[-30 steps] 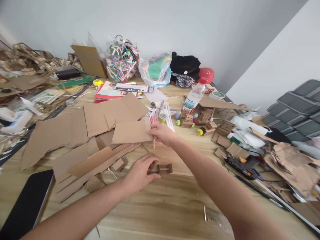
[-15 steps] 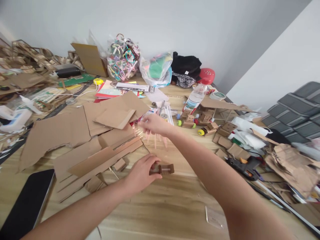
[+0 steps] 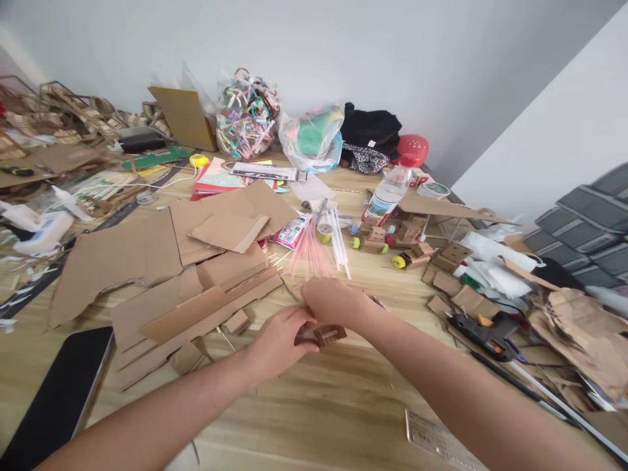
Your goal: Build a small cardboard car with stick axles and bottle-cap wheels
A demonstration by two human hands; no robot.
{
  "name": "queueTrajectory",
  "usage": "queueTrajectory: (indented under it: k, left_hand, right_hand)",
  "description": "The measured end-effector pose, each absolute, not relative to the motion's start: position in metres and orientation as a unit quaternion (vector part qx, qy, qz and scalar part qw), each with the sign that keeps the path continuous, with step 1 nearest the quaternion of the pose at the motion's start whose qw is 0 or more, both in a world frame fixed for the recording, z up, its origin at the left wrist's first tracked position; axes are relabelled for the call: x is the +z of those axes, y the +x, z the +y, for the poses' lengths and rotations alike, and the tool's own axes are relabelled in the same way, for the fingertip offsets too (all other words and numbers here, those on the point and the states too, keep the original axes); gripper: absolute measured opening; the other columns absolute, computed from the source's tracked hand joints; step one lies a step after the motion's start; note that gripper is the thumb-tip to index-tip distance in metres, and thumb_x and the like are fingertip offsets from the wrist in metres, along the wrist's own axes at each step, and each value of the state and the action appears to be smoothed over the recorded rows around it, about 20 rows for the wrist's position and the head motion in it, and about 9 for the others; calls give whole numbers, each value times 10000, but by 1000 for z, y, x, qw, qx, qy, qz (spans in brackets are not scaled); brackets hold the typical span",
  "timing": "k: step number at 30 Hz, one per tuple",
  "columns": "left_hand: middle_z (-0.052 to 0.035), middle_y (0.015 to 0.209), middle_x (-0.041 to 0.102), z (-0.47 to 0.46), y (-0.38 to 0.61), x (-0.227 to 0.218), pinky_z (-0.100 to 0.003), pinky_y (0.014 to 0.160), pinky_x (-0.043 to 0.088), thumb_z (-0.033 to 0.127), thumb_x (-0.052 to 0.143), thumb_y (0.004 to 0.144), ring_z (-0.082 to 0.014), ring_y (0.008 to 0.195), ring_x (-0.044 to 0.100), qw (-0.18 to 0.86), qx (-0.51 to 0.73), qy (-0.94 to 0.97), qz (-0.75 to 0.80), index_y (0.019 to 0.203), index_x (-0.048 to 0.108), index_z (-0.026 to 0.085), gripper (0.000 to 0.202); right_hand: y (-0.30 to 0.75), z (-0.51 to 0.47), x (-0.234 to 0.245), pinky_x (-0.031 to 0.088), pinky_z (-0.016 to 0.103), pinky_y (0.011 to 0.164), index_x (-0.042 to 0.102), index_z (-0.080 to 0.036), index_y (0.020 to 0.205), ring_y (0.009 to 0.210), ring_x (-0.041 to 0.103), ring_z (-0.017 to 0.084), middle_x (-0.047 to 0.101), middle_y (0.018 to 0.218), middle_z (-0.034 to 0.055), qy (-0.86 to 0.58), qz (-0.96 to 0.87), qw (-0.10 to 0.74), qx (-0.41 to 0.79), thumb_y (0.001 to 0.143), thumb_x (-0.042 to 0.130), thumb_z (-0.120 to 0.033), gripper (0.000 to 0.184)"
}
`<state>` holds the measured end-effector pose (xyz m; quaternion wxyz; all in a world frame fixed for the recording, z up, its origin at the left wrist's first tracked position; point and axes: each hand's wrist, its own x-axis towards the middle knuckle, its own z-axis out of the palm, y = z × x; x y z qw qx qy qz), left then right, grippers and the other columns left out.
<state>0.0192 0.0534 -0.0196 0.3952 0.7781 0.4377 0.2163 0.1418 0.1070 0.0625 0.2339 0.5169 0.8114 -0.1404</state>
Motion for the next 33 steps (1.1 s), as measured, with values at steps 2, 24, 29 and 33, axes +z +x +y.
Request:
queueTrajectory:
  k: [2,24,29,33]
  left_hand:
    - [-83,1112,745,54,19,-20,-439,972,534,156,864,728,-307,1110,675,392,215,778,441,1010,688,208,336]
    - [-73,1071,725,55,21,-31,-403,931,530,291,844,766,-281,1038,673,393,218,784,427,1016,669,219,314]
    - [-83,1069,729,55,21,-30,-414,933,533,310,838,778,-294,1052,677,391,213,788,425,1050,667,214,335]
    - [-98,1091,728,54,21,-25,-404,916,537,293,853,764,-301,1050,681,386,195,788,438,1056,666,200,359]
  right_hand:
    - [144,108,66,472,275,620,775,-159,773,727,736,239,767,780,127,518,811,238,-131,718,617,-21,217]
    - [139,138,88,433,276,574,681,-203,597,693,706,223,724,692,76,548,806,208,-83,801,642,-91,236]
    - [123,170,99,536,383,761,738,-162,1001,983,705,300,748,1036,166,607,778,161,-26,985,548,-253,212]
    - [81,178,78,579,428,884,658,-192,1212,1030,677,221,678,1231,86,587,786,177,-83,996,619,-396,300]
